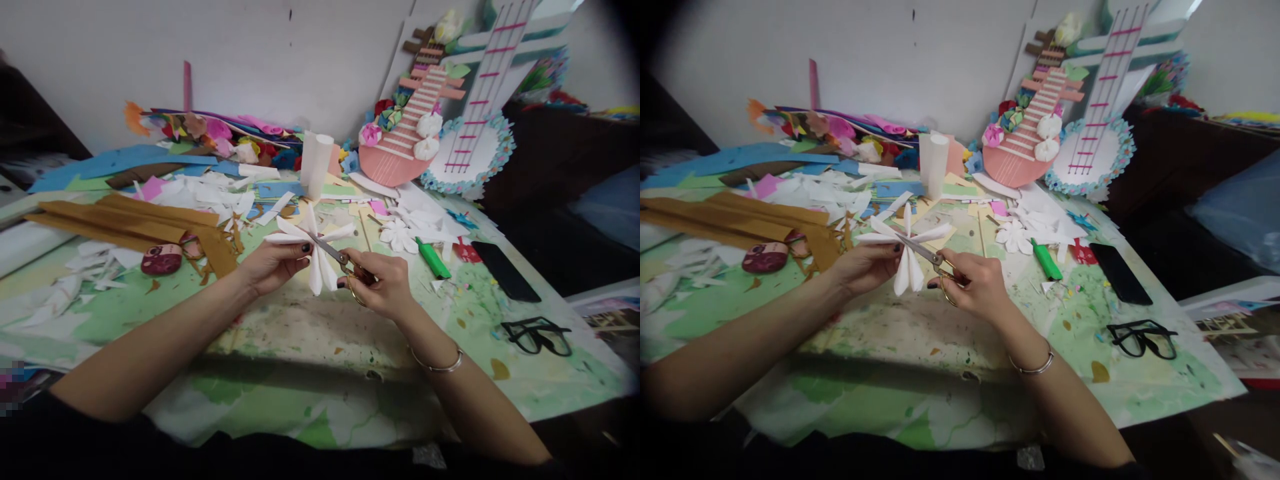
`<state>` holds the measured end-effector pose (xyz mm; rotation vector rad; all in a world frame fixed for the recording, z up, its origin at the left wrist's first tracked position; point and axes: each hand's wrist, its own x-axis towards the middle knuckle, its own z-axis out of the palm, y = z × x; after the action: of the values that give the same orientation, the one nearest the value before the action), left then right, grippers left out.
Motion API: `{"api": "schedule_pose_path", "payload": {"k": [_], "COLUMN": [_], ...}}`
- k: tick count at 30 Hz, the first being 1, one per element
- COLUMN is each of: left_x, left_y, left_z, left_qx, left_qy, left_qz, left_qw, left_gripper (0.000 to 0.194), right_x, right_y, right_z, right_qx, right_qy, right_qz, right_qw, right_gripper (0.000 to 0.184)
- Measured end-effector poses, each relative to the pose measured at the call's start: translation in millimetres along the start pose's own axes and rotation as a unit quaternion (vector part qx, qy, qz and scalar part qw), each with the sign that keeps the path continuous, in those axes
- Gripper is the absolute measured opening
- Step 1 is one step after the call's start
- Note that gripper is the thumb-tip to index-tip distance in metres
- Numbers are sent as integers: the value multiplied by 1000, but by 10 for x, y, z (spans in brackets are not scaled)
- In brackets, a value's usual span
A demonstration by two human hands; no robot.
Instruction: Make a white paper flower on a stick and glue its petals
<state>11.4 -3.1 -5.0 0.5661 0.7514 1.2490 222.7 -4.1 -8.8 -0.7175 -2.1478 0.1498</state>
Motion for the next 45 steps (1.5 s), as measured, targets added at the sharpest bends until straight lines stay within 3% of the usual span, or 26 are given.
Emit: {"api": "schedule_pose_path", "payload": {"k": [6, 11, 14, 17, 21, 23, 26, 29, 32, 35, 38, 45], "left_x": [11, 20, 19, 16, 7, -6, -36, -63, -75, -77, -76, -67], "left_y": [-5, 4, 7, 3, -3, -1, 9, 17, 8, -21, -55, -86], "left_z": [-34, -42, -48, -62, -68, -53, -13, 21, 34, 37, 38, 38], "left_qx": [-1, 12, 29, 53, 89, 110, 142, 155, 173, 201, 228, 313], "left_qy": [-41, -41, -48, -63, -92, -106, -114, -122, -113, -90, -84, -112], "left_qz": [8, 18, 31, 59, 97, 122, 156, 176, 187, 192, 192, 243], "left_qw": [999, 999, 998, 995, 987, 981, 971, 965, 960, 956, 951, 911], "left_gripper": [22, 22, 21, 21, 18, 18, 18, 19, 18, 16, 15, 13], "right_x": [-1, -8, 8, 27, 18, 4, -4, 20, 60, 84, 78, 39], "right_y": [-3, 70, 201, 348, 468, 498, 505, 414, 195, -46, -175, -149], "right_z": [-18, -92, -159, -213, -205, -170, -128, -134, -144, -87, 22, 112], "right_qx": [16, 43, 24, -84, -213, -241, -270, -248, -108, 15, 61, 67], "right_qy": [47, 147, 169, 129, 3, -45, -79, -14, 101, 105, 53, 63], "right_qz": [34, 153, 210, 296, 346, 344, 310, 223, 109, 42, 36, 49], "right_qw": [998, 976, 963, 943, 914, 907, 908, 943, 983, 993, 996, 995], "right_gripper": [29, 31, 32, 30, 38, 40, 28, 16, 13, 10, 12, 12]}}
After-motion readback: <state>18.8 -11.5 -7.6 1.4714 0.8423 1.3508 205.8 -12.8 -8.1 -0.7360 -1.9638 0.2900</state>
